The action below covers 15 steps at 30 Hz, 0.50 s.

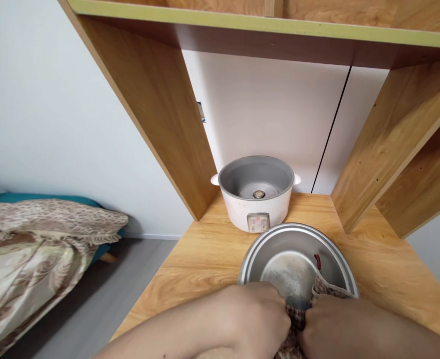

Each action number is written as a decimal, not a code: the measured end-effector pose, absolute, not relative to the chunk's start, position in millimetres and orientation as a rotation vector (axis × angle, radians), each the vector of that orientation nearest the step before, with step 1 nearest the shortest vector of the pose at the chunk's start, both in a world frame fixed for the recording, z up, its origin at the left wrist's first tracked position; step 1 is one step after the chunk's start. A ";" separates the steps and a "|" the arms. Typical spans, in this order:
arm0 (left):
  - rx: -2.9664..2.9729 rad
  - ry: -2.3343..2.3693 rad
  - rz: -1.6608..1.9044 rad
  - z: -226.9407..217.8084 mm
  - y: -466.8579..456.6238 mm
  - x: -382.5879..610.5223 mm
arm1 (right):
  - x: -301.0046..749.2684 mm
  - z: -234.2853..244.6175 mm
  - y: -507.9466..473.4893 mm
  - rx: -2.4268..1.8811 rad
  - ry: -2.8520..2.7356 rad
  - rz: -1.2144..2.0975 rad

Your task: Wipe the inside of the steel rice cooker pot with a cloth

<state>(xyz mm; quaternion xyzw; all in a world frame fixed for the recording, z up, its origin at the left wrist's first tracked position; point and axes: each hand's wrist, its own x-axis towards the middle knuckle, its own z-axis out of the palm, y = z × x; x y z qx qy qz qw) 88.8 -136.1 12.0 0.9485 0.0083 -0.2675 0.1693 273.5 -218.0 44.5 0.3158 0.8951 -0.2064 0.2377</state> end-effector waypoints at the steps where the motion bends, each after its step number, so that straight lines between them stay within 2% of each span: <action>1: 2.697 0.020 -0.766 12.0 -136.1 88.9 | 273.7 44.6 -217.9 0.857 2.451 -0.577; 6: 2.688 0.021 -0.859 15.6 -136.6 92.7 | 274.5 26.6 -221.0 0.827 2.608 -0.553; 11: 2.689 0.064 -0.714 13.2 -140.2 93.9 | 270.5 18.5 -222.3 0.864 2.751 -0.594; 15: 2.708 0.087 -0.730 13.2 -144.8 92.6 | 266.0 13.5 -222.5 0.891 2.783 -0.566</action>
